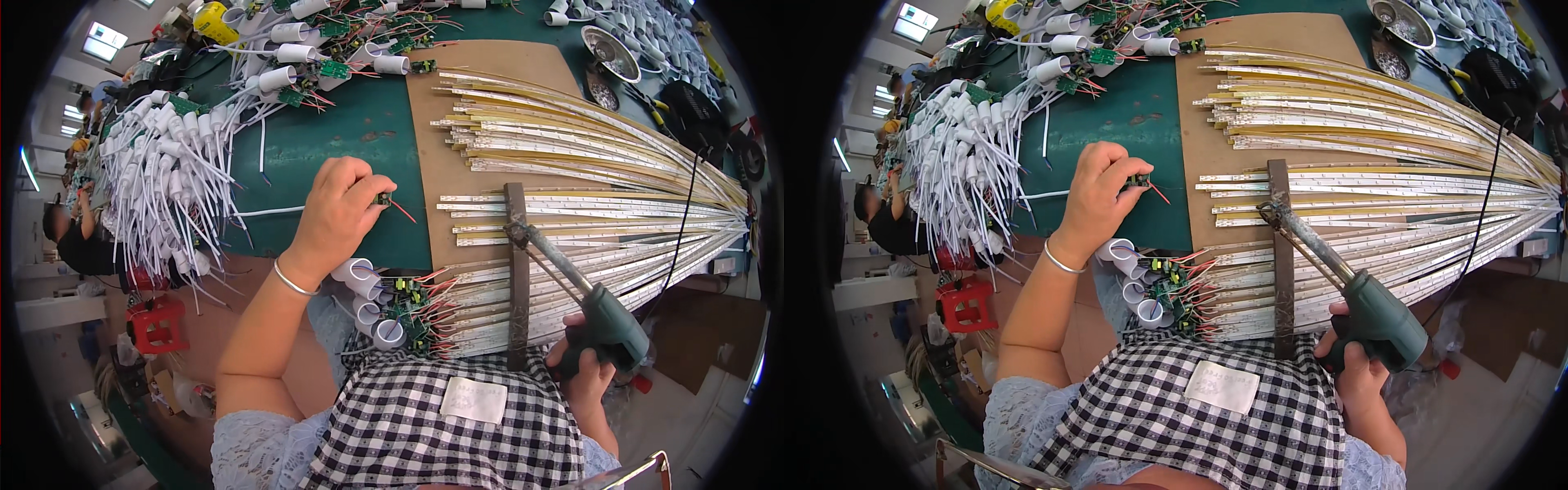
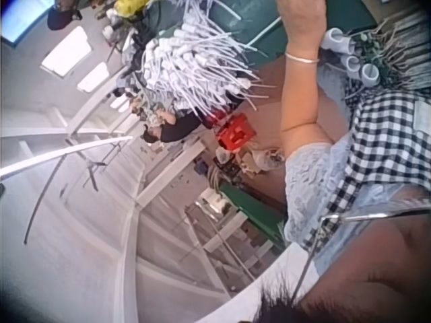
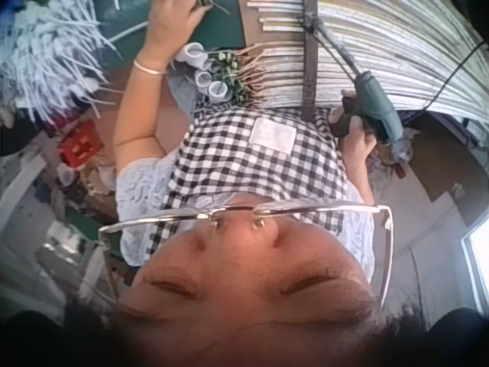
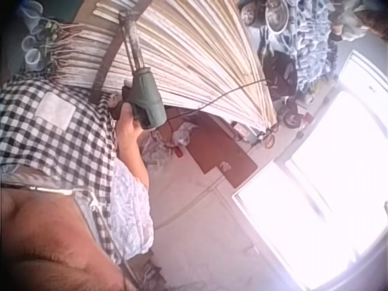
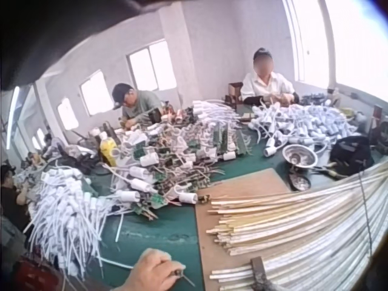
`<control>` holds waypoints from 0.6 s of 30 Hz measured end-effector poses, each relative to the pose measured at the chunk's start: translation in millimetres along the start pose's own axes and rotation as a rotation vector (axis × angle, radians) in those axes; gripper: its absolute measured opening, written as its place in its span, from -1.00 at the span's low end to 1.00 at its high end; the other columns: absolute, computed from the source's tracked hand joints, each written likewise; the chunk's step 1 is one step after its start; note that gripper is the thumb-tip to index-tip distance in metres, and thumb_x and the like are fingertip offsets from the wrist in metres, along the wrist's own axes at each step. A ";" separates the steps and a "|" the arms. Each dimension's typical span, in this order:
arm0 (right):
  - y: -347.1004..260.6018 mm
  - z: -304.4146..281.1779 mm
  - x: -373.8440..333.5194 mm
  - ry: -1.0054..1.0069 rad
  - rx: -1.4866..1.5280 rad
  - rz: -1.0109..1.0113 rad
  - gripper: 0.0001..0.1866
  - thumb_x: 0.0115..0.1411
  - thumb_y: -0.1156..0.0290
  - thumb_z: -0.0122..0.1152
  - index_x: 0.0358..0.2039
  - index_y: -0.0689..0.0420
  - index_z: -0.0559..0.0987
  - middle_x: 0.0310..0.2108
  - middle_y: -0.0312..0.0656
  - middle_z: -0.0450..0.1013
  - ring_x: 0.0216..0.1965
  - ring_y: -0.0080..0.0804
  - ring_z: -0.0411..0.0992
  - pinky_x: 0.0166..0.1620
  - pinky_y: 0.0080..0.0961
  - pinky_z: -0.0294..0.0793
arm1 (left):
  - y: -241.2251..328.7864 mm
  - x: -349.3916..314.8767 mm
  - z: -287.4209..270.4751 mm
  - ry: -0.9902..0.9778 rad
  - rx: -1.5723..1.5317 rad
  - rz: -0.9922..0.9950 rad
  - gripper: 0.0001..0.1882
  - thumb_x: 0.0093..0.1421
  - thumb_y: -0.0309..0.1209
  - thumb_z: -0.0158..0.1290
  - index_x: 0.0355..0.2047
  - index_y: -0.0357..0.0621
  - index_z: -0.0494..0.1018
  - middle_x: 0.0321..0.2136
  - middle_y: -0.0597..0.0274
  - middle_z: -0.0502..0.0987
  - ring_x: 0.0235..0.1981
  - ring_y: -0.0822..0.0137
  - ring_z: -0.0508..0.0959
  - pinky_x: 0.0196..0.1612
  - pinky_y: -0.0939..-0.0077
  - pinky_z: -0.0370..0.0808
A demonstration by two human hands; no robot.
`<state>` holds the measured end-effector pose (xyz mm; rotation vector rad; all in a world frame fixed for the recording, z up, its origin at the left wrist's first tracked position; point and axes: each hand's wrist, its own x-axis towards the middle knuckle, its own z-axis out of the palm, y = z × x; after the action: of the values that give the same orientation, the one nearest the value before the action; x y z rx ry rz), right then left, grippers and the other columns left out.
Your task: The person uses a soldering iron to attach wires to LED strip segments laid out on a workbench. They repeatedly pick up a wire, position it on a contact point, apply solder, and then place the completed unit aside. The process is repeated for multiple LED strips throughout the clip.
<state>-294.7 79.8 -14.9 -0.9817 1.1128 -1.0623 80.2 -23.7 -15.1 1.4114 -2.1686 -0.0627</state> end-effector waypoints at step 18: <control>1.4 12.6 -1.8 0.107 -0.033 -0.054 -0.43 0.21 0.06 0.09 -0.01 0.32 0.35 -0.46 -0.11 0.40 -0.66 -0.53 0.33 -0.63 -0.67 0.26 | -8.0 -16.2 -35.5 -0.137 0.127 -0.272 -0.41 -0.16 -0.35 0.33 -0.05 -0.07 0.43 -0.13 0.20 0.44 -0.07 0.10 0.40 0.00 0.21 0.30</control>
<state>-282.3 82.9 -13.7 -0.9959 1.1996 -1.1544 108.2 -4.6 5.7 1.8172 -2.1050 -0.1268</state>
